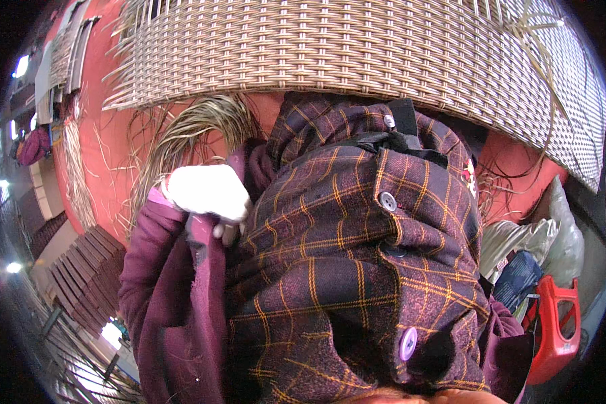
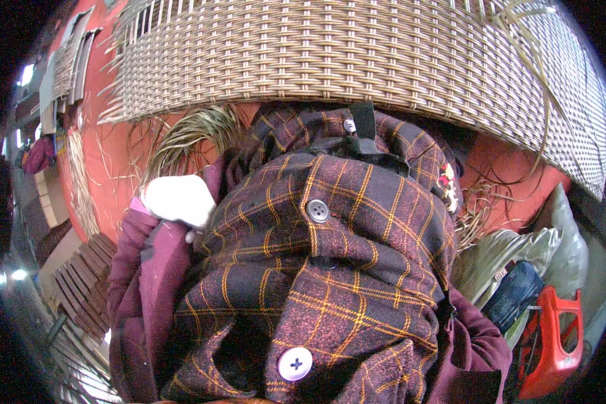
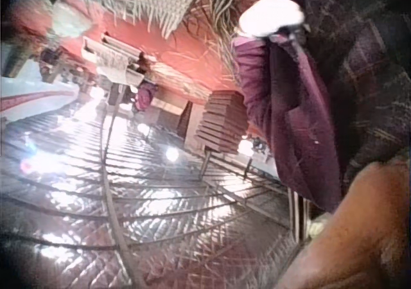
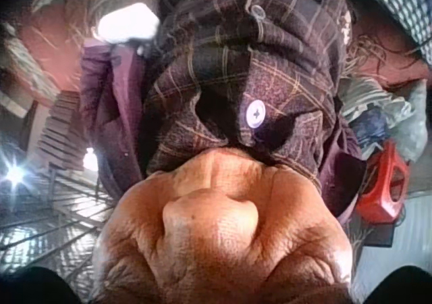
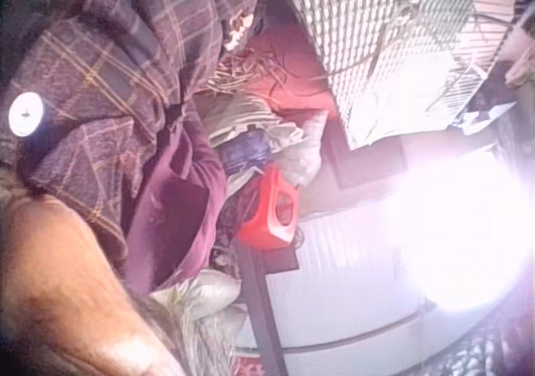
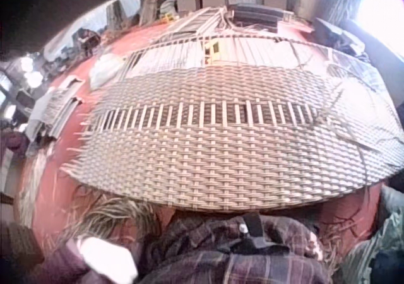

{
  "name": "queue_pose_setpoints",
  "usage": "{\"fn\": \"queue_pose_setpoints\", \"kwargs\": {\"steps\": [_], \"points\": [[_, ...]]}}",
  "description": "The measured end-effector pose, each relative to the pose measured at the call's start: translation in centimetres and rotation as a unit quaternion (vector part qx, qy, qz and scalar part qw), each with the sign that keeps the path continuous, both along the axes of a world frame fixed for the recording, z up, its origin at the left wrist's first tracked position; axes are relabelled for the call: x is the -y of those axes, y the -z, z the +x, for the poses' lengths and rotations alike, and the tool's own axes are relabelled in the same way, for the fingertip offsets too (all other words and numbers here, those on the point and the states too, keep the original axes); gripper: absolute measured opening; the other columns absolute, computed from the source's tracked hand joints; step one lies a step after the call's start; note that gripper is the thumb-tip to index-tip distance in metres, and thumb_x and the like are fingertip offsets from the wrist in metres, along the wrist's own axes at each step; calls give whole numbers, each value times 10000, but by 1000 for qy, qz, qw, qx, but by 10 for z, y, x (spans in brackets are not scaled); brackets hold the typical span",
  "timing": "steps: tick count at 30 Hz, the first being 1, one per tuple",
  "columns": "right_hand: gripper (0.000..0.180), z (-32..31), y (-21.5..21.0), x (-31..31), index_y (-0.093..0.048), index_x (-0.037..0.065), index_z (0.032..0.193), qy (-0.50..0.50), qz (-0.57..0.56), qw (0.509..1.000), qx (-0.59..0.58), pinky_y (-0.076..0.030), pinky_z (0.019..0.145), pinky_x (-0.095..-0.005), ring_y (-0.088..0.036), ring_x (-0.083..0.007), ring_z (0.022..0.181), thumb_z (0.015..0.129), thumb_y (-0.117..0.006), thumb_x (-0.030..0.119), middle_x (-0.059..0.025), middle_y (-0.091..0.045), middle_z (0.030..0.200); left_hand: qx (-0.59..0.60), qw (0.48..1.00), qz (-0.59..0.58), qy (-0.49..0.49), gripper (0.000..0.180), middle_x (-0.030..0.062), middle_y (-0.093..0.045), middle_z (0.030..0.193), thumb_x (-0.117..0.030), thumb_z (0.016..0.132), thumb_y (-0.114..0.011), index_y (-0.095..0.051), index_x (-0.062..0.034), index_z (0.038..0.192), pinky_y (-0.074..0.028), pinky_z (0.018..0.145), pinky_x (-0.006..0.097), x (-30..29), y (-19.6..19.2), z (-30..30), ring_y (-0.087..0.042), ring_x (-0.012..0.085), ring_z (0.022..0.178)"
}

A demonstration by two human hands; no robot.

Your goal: The person weaves a large flat basket using thin reeds, interlacing them by hand. They adjust their jacket and gloves, then continue weaving the reeds into the basket frame.

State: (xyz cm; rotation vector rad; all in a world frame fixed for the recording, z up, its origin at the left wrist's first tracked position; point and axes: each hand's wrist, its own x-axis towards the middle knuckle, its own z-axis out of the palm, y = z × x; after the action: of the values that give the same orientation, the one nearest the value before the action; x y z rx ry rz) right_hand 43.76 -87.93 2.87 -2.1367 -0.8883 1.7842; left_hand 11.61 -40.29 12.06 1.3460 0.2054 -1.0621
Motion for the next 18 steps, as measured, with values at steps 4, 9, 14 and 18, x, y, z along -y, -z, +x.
{"fn": "queue_pose_setpoints", "kwargs": {"steps": [4, 9, 14, 18], "points": [[238, 6, 7, -1, -777, 13, 1022, -22, -3, 1000, 4, -565, 801, -447, -732, -307, 892, 920, -768, 228, -200, -768, 974, -17, 990, 112, 85, 293, 172, -788, 974, -214, 1033, -664, -775, 57, 1040, -612, 773, 376, 36, 25, -14, -768, 302, 873], [227, 14, 11, -2, -777, 16, 1000, -30, -8, 999, 7, -564, 784, -452, -728, -312, 868, 910, -772, 224, -199, -764, 948, -9, 970, 199, 137, 289, 171, -788, 988, -214, 1029, -667, -774, 53, 1053, -610, 777, 375, 74, 61, -18, -769, 298, 882], [216, 18, 15, 1, -778, 19, 978, -44, -19, 999, 8, -564, 768, -457, -725, -317, 844, 901, -775, 221, -199, -760, 921, 1, 959, 237, 156, 286, 170, -788, 1001, -214, 1026, -670, -773, 50, 1066, -609, 780, 374, 94, 79, -25, -769, 295, 892], [208, 20, 17, 3, -779, 21, 961, -46, -23, 999, 10, -564, 755, -462, -722, -321, 824, 894, -778, 217, -198, -756, 901, 17, 953, 251, 167, 285, 169, -788, 1012, -214, 1023, -673, -772, 47, 1076, -608, 784, 373, 101, 74, -33, -769, 292, 899]]}}
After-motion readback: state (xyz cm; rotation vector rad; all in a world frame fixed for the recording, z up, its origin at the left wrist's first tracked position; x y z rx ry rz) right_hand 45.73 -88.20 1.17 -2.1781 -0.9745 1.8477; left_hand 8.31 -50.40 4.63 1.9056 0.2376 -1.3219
